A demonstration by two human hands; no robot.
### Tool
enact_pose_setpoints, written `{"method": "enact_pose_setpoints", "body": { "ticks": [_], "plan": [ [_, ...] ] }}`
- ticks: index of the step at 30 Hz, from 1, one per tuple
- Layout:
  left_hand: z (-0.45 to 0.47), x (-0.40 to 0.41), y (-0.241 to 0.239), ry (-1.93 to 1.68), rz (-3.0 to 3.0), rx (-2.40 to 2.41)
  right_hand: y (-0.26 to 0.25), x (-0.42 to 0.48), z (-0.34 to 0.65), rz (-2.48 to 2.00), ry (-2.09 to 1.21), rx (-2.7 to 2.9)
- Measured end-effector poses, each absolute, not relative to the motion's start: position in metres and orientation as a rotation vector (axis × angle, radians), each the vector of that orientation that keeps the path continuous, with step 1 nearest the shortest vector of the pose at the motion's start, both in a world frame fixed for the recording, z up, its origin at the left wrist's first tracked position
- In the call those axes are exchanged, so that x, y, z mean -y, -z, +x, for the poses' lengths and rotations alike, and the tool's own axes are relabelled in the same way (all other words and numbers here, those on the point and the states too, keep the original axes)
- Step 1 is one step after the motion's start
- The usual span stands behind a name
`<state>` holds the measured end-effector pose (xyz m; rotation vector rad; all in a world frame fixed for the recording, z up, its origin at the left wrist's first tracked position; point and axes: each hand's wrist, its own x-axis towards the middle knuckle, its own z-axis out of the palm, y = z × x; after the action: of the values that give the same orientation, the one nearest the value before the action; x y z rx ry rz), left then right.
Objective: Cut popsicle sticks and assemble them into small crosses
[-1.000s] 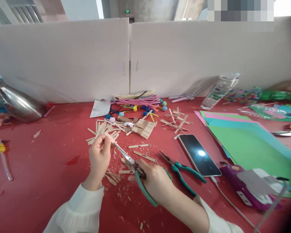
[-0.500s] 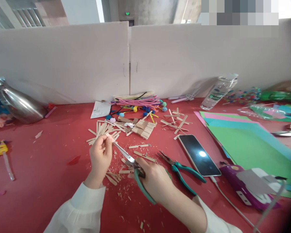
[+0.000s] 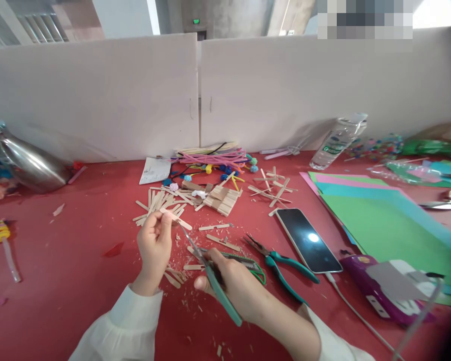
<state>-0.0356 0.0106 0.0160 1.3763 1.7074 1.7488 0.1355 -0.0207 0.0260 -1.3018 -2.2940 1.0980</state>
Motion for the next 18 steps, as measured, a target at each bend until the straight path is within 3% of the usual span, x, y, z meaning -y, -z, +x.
{"method": "enact_pose_setpoints", "body": {
  "ticks": [9, 18],
  "plan": [
    [-0.045, -0.015, -0.015, -1.772, 1.321, -1.762, -0.012, 0.019, 0.136, -1.509, -0.571, 2.404],
    [-0.047, -0.027, -0.015, -1.831, 0.854, -1.438, -0.012, 0.01, 0.143, -1.249, -0.904, 1.936]
  ]
}}
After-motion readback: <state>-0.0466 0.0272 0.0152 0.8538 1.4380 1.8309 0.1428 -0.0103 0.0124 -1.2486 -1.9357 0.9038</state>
